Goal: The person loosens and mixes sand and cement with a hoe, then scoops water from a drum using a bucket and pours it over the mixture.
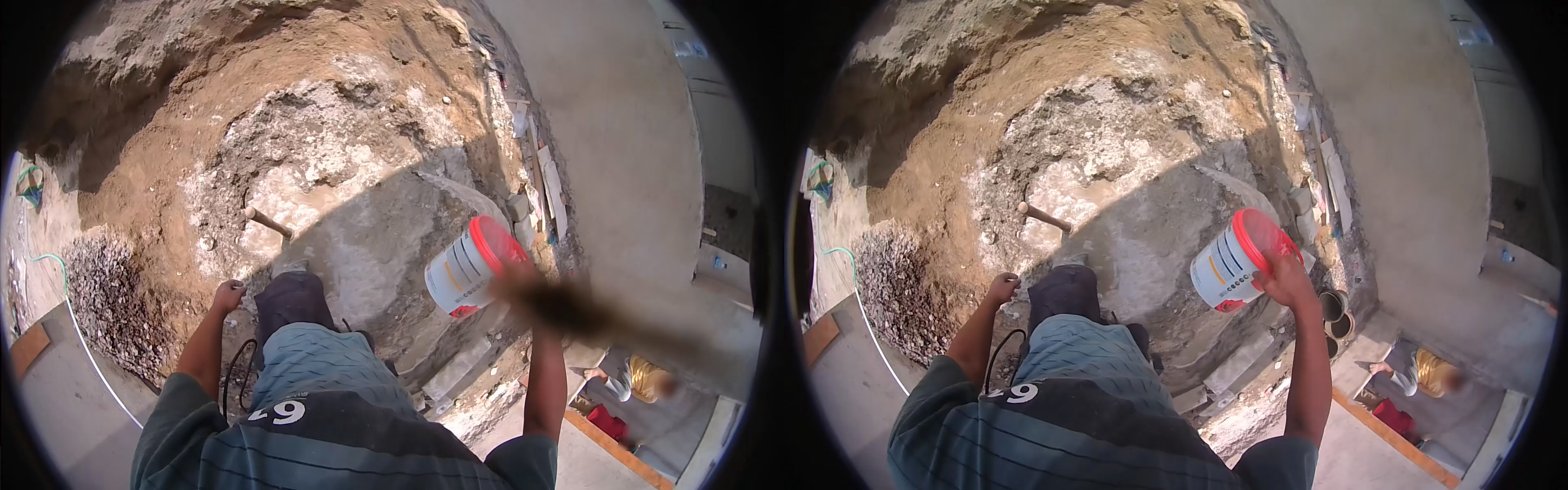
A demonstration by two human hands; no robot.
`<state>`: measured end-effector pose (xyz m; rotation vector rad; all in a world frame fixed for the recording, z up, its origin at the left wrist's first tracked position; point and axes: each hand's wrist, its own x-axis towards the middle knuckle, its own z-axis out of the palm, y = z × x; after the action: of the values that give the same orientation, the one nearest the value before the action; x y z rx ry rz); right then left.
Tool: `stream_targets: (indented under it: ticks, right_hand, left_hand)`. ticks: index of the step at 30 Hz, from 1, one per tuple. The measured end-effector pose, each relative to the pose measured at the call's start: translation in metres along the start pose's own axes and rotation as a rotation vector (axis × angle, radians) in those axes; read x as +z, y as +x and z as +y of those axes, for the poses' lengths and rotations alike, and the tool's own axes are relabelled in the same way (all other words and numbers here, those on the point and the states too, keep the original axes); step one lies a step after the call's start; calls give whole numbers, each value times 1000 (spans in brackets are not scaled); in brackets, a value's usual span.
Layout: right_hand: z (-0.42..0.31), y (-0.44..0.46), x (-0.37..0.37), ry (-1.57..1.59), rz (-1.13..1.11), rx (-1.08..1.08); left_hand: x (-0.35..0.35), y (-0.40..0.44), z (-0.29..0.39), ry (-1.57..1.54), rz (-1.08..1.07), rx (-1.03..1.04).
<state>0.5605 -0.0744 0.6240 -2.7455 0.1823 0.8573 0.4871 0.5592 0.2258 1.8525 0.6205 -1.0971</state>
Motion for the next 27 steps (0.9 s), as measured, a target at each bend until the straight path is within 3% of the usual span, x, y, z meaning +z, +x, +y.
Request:
stream_targets:
  ticks: [7,9,13,27]
  right_hand:
    - [-9,31,-36,-213,147,-48]
    - [-5,45,-42,-63,175,-52]
    - [-5,73,-64,-63,94,-23]
    - [-72,122,-137,-248,172,-161]
  left_hand:
    - [1,-1,3,-24,18,-18]
    - [3,1,-1,-41,30,5]
    - [5,2,-10,-58,24,2]
    - [13,4,-15,-85,45,45]
